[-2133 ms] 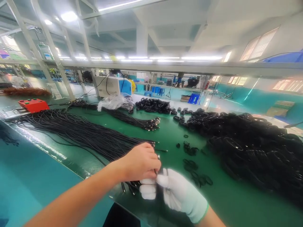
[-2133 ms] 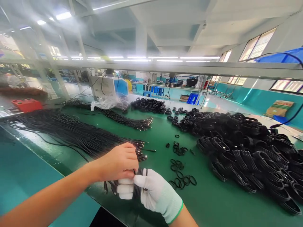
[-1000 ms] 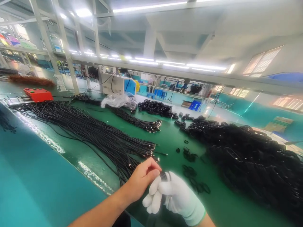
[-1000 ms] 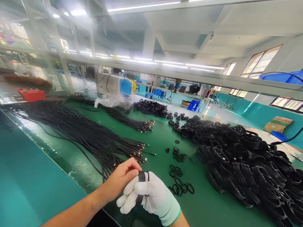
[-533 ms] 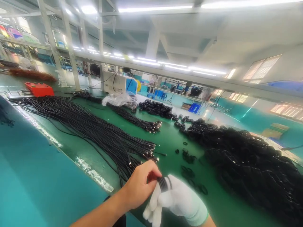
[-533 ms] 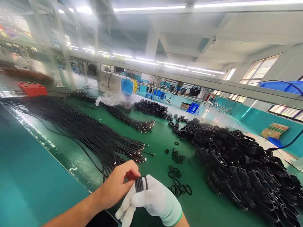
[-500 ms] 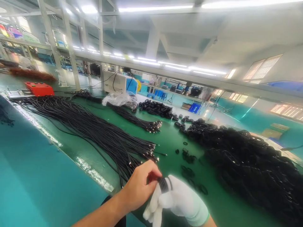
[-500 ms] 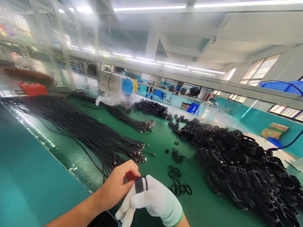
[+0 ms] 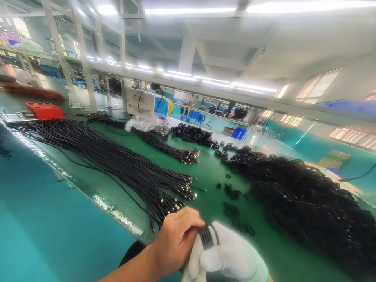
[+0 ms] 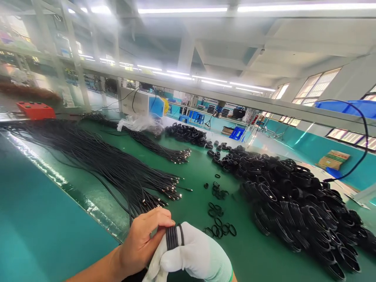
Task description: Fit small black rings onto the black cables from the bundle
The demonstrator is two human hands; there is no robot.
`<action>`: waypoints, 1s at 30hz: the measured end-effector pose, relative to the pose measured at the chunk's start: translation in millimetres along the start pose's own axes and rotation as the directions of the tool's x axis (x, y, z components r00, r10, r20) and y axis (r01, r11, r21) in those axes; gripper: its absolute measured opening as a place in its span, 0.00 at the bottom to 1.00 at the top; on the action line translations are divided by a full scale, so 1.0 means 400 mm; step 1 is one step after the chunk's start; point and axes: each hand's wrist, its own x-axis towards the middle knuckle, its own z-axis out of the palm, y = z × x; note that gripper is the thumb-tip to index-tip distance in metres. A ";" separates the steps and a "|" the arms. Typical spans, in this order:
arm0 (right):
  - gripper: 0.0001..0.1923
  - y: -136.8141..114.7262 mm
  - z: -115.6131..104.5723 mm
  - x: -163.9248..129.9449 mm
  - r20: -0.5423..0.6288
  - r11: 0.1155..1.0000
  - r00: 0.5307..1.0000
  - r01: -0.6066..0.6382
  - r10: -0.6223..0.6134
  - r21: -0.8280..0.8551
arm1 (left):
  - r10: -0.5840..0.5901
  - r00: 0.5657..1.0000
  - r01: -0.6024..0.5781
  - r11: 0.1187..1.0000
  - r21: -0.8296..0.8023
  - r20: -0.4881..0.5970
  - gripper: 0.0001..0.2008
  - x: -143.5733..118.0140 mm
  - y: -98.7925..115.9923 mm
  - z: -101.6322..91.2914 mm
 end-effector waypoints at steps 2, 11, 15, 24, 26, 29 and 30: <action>0.12 -0.004 -0.004 -0.006 -0.023 0.997 0.999 -0.035 0.034 -0.063 | -0.022 0.996 0.023 1.000 -0.013 0.088 0.12 0.017 0.015 -0.017; 0.19 -0.053 0.046 -0.017 -0.114 0.967 0.993 -0.052 0.023 -0.250 | 0.197 0.965 -0.198 0.980 -0.010 0.172 0.12 0.071 0.037 -0.039; 0.24 -0.056 0.064 -0.053 -0.380 0.936 0.920 -0.050 -0.092 -0.347 | 0.245 0.958 -0.245 0.969 -0.018 0.150 0.12 0.076 0.041 -0.045; 0.33 -0.097 0.040 -0.099 -0.496 0.879 0.852 -0.098 -0.169 -0.467 | 0.020 0.970 -0.022 1.000 0.004 0.242 0.13 0.085 0.046 -0.056; 0.36 -0.103 0.049 -0.061 -0.424 0.874 0.897 -0.104 -0.124 -0.474 | -0.019 0.972 0.018 1.000 0.003 0.233 0.13 0.089 0.042 -0.052; 0.32 -0.095 0.045 -0.009 -0.369 0.940 0.928 -0.087 -0.044 -0.331 | -0.084 0.972 0.085 0.996 0.005 0.221 0.14 0.096 0.036 -0.048; 0.31 -0.089 0.038 0.002 -0.368 0.959 0.930 -0.086 -0.020 -0.270 | -0.103 0.971 0.102 0.995 0.014 0.215 0.14 0.100 0.035 -0.048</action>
